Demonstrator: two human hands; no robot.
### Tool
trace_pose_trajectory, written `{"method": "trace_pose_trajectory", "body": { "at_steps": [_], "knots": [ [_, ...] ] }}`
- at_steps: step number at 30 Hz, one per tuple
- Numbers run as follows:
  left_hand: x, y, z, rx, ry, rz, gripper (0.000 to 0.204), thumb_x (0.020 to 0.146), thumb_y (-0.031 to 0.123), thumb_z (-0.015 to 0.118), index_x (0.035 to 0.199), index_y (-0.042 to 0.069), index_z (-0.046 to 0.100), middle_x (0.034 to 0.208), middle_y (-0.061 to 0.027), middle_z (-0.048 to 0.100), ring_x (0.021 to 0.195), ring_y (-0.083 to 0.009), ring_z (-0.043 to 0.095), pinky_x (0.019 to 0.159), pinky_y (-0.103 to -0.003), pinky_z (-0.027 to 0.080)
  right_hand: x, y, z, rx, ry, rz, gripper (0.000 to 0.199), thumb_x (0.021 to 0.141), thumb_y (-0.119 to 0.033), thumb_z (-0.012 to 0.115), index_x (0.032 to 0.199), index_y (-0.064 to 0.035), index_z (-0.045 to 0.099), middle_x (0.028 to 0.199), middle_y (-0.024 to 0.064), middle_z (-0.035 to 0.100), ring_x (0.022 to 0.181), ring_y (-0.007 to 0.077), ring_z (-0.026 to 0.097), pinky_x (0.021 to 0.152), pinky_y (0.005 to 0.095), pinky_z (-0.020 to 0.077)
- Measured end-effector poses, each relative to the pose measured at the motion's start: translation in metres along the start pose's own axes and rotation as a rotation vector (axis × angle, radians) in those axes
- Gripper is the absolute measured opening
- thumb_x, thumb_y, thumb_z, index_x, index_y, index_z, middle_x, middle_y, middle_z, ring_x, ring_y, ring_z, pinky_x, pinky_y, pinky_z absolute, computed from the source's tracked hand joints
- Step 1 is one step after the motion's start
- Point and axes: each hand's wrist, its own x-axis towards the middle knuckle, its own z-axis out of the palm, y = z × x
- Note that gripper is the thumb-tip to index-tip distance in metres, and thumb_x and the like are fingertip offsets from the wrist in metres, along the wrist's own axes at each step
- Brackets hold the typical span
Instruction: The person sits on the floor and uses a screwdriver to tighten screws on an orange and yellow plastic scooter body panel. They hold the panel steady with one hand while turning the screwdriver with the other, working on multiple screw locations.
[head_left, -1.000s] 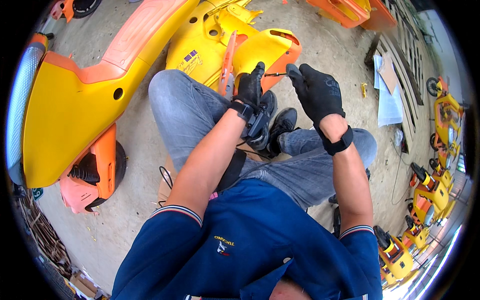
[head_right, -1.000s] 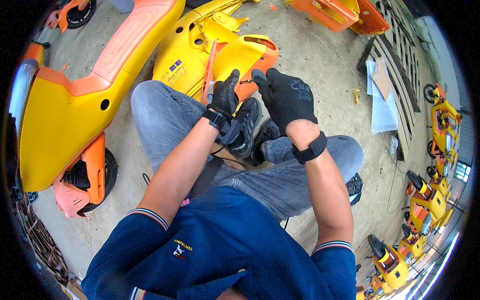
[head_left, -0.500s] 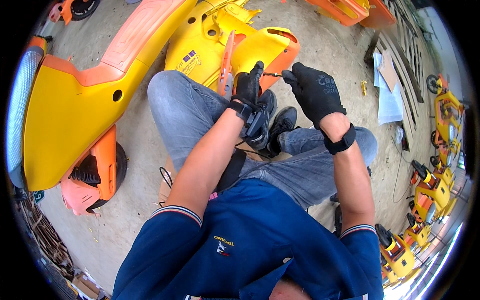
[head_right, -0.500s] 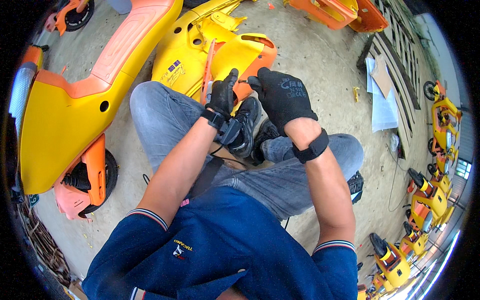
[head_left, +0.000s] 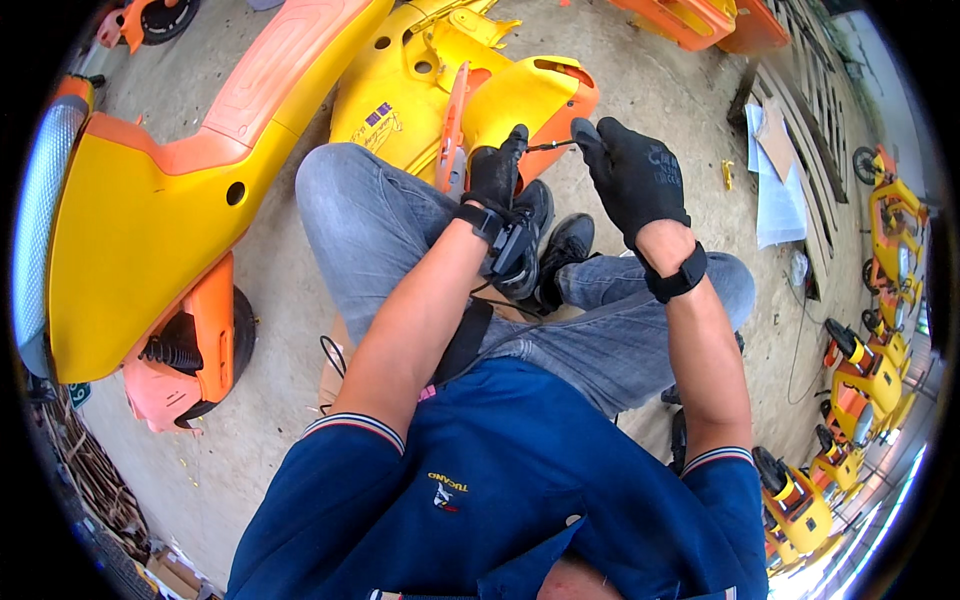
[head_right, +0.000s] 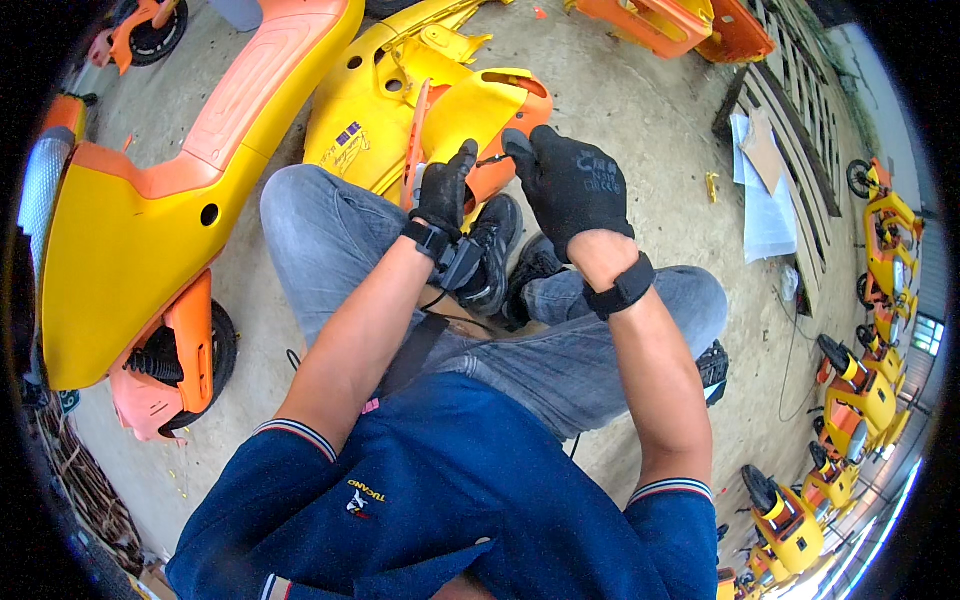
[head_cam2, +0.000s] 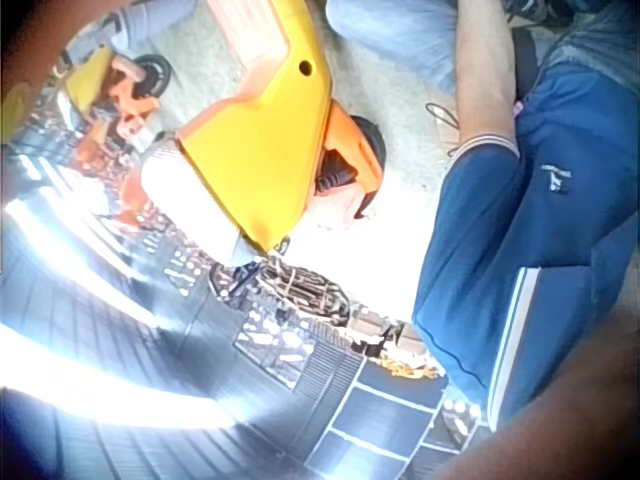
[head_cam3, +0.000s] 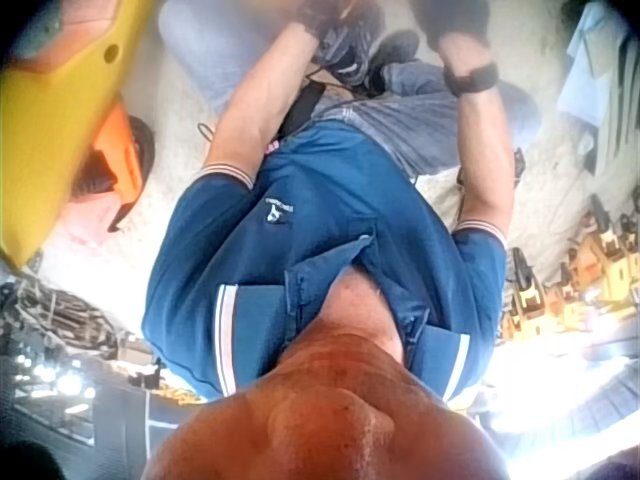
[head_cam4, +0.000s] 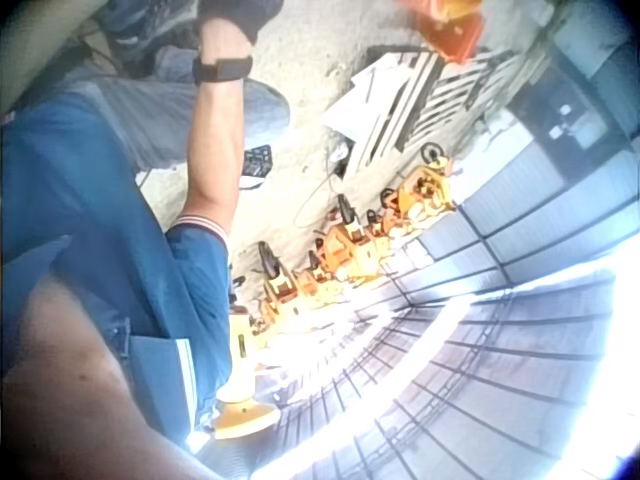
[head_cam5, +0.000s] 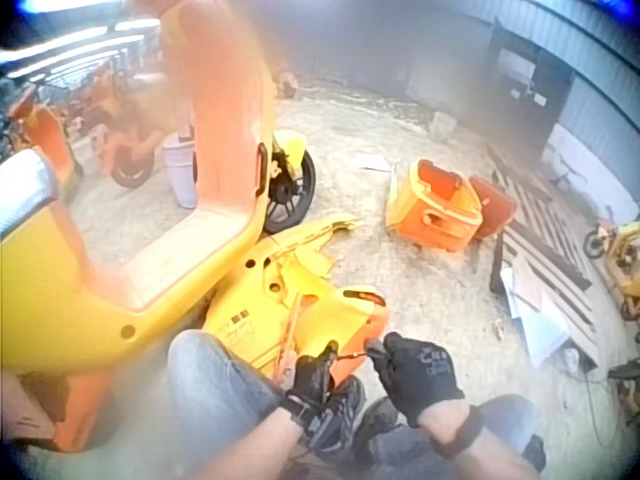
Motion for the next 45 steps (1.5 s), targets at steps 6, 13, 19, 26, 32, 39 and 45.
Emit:
{"method": "trace_pose_trajectory", "body": {
  "at_steps": [6, 13, 19, 26, 32, 39, 45],
  "knots": [
    [0.005, -0.019, -0.007, 0.436, -0.041, 0.32, 0.034, 0.095, 0.017, 0.057, 0.128, 0.008, 0.059, 0.099, -0.0191, 0.068, 0.085, -0.0296, 0.066, 0.072, -0.038, 0.051, 0.003, 0.01, 0.007, 0.052, 0.037, -0.165, 0.022, 0.094, -0.028, 0.055, 0.092, -0.0077, 0.062, 0.082, 0.0162, 0.066, 0.076, 0.0359, 0.065, 0.066, 0.0446, 0.0514],
    [0.006, -0.009, -0.001, 0.22, -0.038, 0.112, 0.042, 0.089, 0.01, 0.062, 0.13, 0.006, 0.056, 0.101, -0.0217, 0.067, 0.087, -0.0329, 0.067, 0.074, -0.04, 0.052, 0.0, 0.001, 0.002, 0.003, 0.011, -0.03, 0.021, 0.094, -0.028, 0.056, 0.094, -0.0081, 0.062, 0.083, 0.0159, 0.066, 0.075, 0.0355, 0.065, 0.067, 0.044, 0.0512],
    [0.009, -0.03, -0.01, 0.368, -0.056, 0.429, 0.043, 0.086, 0.009, 0.064, 0.129, 0.006, 0.057, 0.1, -0.0224, 0.068, 0.087, -0.0345, 0.067, 0.074, -0.042, 0.052, 0.0, -0.001, 0.002, 0.092, 0.017, -0.033, 0.024, 0.094, -0.029, 0.056, 0.087, -0.0056, 0.057, 0.077, 0.0198, 0.061, 0.074, 0.0396, 0.061, 0.064, 0.0466, 0.0463],
    [0.008, -0.024, -0.011, 0.432, -0.055, 0.404, 0.045, 0.085, 0.007, 0.063, 0.13, 0.007, 0.057, 0.1, -0.0226, 0.067, 0.088, -0.0362, 0.066, 0.076, -0.042, 0.052, 0.001, 0.01, 0.008, 0.079, 0.072, -0.223, 0.019, 0.091, -0.026, 0.06, 0.089, -0.0074, 0.06, 0.082, 0.0164, 0.065, 0.076, 0.0363, 0.064, 0.066, 0.0448, 0.05],
    [0.01, -0.031, -0.011, 0.4, -0.046, 0.44, 0.046, 0.085, 0.007, 0.064, 0.13, 0.008, 0.056, 0.102, -0.022, 0.067, 0.09, -0.0358, 0.066, 0.079, -0.041, 0.052, -0.002, 0.001, -0.003, -0.023, -0.02, 0.02, 0.032, 0.096, -0.036, 0.053, 0.088, -0.0068, 0.062, 0.078, 0.0174, 0.065, 0.073, 0.0363, 0.064, 0.065, 0.0445, 0.0494],
    [0.011, -0.032, -0.012, 0.377, -0.065, 0.392, 0.047, 0.084, 0.008, 0.066, 0.13, 0.008, 0.056, 0.105, -0.0209, 0.067, 0.093, -0.0343, 0.067, 0.08, -0.041, 0.053, 0.0, 0.003, 0.0, 0.048, -0.039, -0.001, 0.033, 0.097, -0.036, 0.051, 0.09, -0.0068, 0.063, 0.076, 0.0173, 0.065, 0.074, 0.036, 0.064, 0.066, 0.044, 0.0498],
    [0.008, -0.016, -0.013, 0.543, -0.122, 0.313, 0.049, 0.084, 0.006, 0.065, 0.132, 0.007, 0.055, 0.107, -0.0212, 0.067, 0.094, -0.0347, 0.066, 0.081, -0.042, 0.052, -0.001, 0.014, 0.008, 0.1, 0.092, -0.212, 0.022, 0.094, -0.029, 0.056, 0.092, -0.0073, 0.061, 0.082, 0.0172, 0.065, 0.076, 0.036, 0.065, 0.066, 0.0444, 0.0502]
  ]
}}
